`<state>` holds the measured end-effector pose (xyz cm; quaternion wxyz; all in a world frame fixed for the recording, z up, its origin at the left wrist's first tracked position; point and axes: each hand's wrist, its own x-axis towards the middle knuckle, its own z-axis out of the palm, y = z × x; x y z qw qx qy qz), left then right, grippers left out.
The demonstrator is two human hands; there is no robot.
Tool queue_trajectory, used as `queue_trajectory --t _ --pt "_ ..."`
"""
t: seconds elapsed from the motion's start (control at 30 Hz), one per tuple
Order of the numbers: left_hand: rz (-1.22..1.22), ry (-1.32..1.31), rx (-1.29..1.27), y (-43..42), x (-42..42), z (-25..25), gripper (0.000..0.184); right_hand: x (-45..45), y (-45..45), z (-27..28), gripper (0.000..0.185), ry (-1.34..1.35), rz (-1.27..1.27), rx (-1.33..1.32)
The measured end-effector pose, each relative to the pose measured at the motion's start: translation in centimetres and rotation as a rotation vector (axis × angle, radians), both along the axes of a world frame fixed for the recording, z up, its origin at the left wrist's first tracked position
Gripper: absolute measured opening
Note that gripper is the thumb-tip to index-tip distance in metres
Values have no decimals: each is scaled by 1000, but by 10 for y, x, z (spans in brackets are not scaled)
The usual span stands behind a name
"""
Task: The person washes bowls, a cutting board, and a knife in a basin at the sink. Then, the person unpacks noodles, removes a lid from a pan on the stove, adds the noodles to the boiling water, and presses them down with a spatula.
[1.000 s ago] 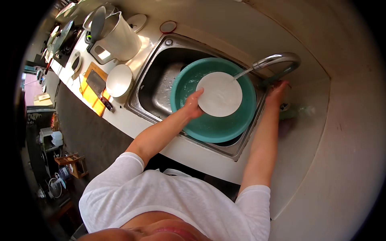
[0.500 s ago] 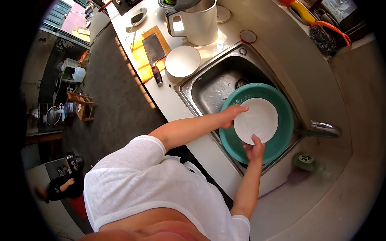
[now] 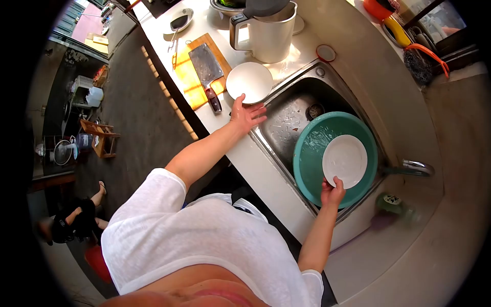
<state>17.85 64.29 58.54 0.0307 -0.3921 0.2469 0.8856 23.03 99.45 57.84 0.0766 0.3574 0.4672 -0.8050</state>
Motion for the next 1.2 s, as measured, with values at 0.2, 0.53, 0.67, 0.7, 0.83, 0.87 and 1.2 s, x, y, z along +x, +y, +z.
queue_trajectory --t 0.2,0.53,0.67,0.7,0.83,0.87,1.2 --pt "19 -117 -215 -10 -14 -12 37 1 -22 21 27 43 -21 19" --pt "-596 124 -190 81 -17 30 49 -24 -39 81 32 325 148 211" --pt "-725 122 -166 119 -14 32 50 -32 -26 96 34 387 185 336" --pt "-750 125 -192 128 -15 32 49 -33 -23 100 34 385 170 342" --pt "-850 105 -141 156 -9 21 48 -25 -8 111 50 472 218 677" --pt "-858 93 -173 163 -7 20 48 -21 -5 117 53 567 198 993" --pt "-887 172 -261 177 7 45 55 61 73 93 36 392 -179 1186"
